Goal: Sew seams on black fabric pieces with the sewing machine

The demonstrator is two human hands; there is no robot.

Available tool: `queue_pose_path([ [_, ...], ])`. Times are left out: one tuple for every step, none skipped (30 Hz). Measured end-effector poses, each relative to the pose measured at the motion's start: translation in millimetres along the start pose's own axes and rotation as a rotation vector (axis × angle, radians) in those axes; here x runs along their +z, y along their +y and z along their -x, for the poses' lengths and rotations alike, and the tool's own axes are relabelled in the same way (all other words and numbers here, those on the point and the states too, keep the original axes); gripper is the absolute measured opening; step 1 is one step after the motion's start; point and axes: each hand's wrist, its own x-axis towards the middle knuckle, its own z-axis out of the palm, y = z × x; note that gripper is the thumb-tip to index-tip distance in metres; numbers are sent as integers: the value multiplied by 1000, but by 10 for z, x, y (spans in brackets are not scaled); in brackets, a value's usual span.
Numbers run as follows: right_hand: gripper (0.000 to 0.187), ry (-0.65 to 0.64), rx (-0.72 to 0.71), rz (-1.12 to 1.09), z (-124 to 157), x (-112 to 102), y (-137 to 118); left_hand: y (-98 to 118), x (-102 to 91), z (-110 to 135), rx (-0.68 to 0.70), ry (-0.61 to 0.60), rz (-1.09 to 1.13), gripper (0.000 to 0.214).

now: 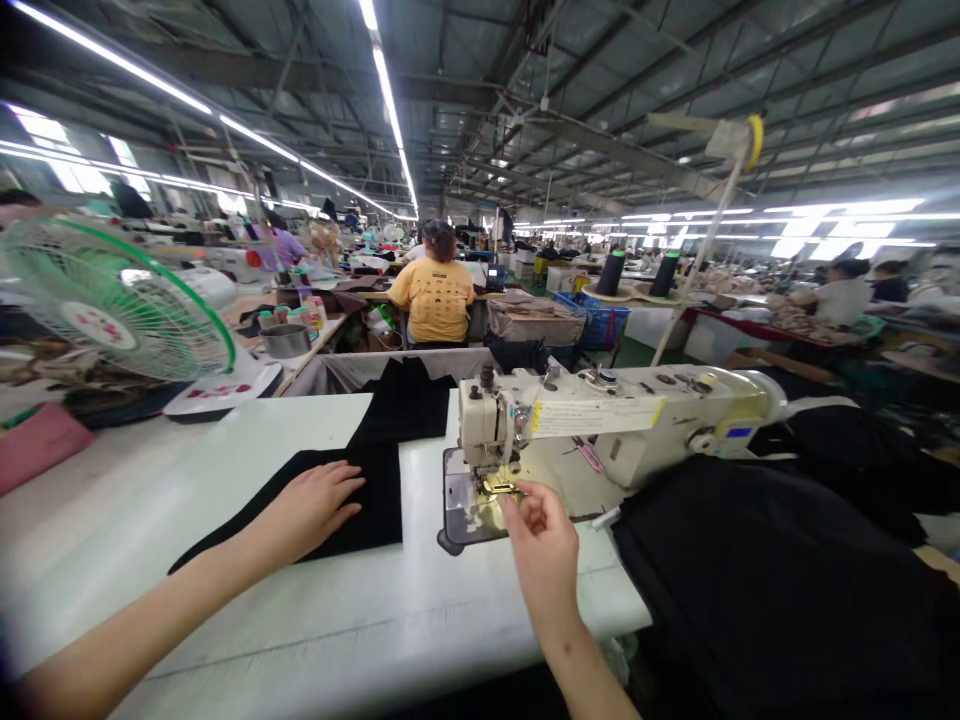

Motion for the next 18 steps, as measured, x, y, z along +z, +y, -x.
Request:
queue_pose_path([
  [40, 0, 2, -22, -44, 56, -43, 161, -65, -32, 45, 28, 65, 35],
  [41, -3, 1, -43, -76, 108, -82, 349, -119, -49, 97, 52, 154, 33],
  [41, -7, -7, -63, -92, 151, -117, 548, -164, -58, 135, 73, 251, 33],
  [41, -14, -19, -82, -91, 183, -151, 743, -200, -62, 160, 96, 346, 33],
  [40, -26, -34, -101, -72, 202, -181, 922, -227, -67, 174, 127, 440, 33],
  [39, -47, -53, -119, -38, 206, -208, 1075, -248, -78, 186, 169, 535, 31],
  [38, -76, -74, -135, 6, 196, -230, 1199, -263, -97, 188, 218, 638, 29],
  [37, -108, -89, -155, 53, 175, -243, 1294, -276, -124, 169, 266, 756, 27],
  [34, -137, -118, -152, 96, 146, -246, 1363, -288, -157, 131, 298, 884, 26],
  [32, -157, -163, -126, 128, 112, -241, 1413, -301, -194, 79, 312, 1012, 25],
  [30, -165, -219, -82, 146, 77, -226, 1452, -316, -230, 22, 310, 1129, 25],
  [29, -163, -280, -27, 148, 44, -206, 1485, -335, -263, -27, 293, 1230, 26],
  [29, -161, -344, 28, 136, 16, -183, 1517, -357, -290, -61, 267, 1316, 29],
  [30, -166, -406, 80, 112, -8, -160, 1551, -379, -310, -75, 227, 1389, 32],
  [30, -181, -458, 119, 83, -26, -137, 1589, -400, -322, -79, 179, 1452, 34],
  [30, -203, -497, 144, 55, -39, -117, 1630, -415, -328, -80, 133, 1507, 35],
  [30, -229, -536, 179, 33, -48, -98, 1671, -421, -328, -81, 96, 1557, 36],
  [30, -251, -572, 216, 21, -55, -78, 1712, -414, -325, -82, 71, 1601, 36],
])
